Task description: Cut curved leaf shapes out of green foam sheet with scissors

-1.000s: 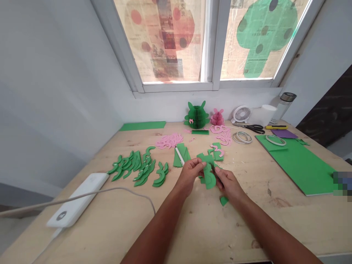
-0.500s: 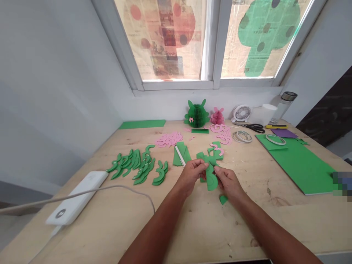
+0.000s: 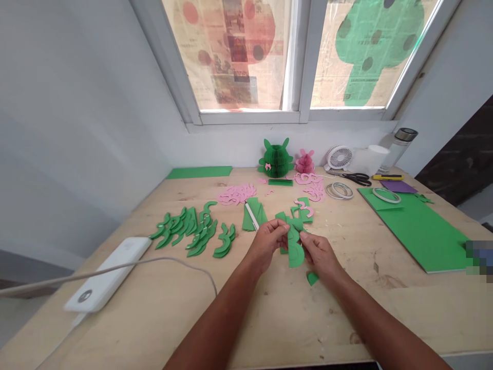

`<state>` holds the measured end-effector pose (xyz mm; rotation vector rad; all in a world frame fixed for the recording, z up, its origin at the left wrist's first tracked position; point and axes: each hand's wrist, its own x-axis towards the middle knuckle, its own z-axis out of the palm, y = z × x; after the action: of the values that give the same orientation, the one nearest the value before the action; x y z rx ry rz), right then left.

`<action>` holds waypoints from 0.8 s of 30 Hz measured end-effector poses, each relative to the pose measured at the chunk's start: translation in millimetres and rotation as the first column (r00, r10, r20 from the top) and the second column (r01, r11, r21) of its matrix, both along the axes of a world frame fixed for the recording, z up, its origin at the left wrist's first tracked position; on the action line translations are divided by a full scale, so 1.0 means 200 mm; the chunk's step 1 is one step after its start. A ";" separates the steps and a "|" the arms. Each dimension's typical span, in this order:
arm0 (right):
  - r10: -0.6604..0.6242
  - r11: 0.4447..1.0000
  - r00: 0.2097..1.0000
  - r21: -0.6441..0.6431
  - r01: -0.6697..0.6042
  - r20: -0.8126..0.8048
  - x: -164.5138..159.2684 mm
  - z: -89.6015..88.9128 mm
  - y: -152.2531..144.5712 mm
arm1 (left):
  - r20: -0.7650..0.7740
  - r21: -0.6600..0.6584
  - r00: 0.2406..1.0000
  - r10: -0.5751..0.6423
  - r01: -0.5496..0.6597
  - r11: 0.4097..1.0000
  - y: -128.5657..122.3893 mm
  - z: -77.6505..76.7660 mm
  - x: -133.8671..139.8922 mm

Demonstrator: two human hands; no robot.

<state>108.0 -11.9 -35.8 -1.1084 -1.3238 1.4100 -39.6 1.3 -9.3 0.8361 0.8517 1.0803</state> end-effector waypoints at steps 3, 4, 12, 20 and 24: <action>-0.014 1.000 1.000 -0.004 0.014 0.009 0.00 0.00 0.00 | 0.029 -0.012 0.999 -0.015 0.016 1.000 0.00 -0.01 0.00; -0.017 1.000 1.000 -0.007 0.017 0.014 0.00 0.00 0.00 | 0.044 -0.018 0.999 -0.022 0.023 1.000 0.00 -0.01 0.00; 0.018 0.992 0.996 -0.121 -0.028 -0.088 0.00 -0.01 0.00 | 0.145 -0.110 0.986 -0.077 0.094 0.990 0.00 -0.01 -0.01; 0.005 0.998 0.999 -0.068 -0.008 -0.037 0.00 -0.01 0.00 | 0.126 -0.084 0.989 -0.072 0.083 0.993 0.00 -0.01 0.00; -0.005 1.000 1.000 -0.016 0.005 0.002 0.00 0.00 0.00 | 0.053 -0.050 0.998 -0.034 0.037 0.998 0.00 0.00 0.01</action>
<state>107.6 -11.4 -35.7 -1.1231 -1.3119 1.4188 -38.5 1.2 -9.1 0.7748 0.8139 1.0409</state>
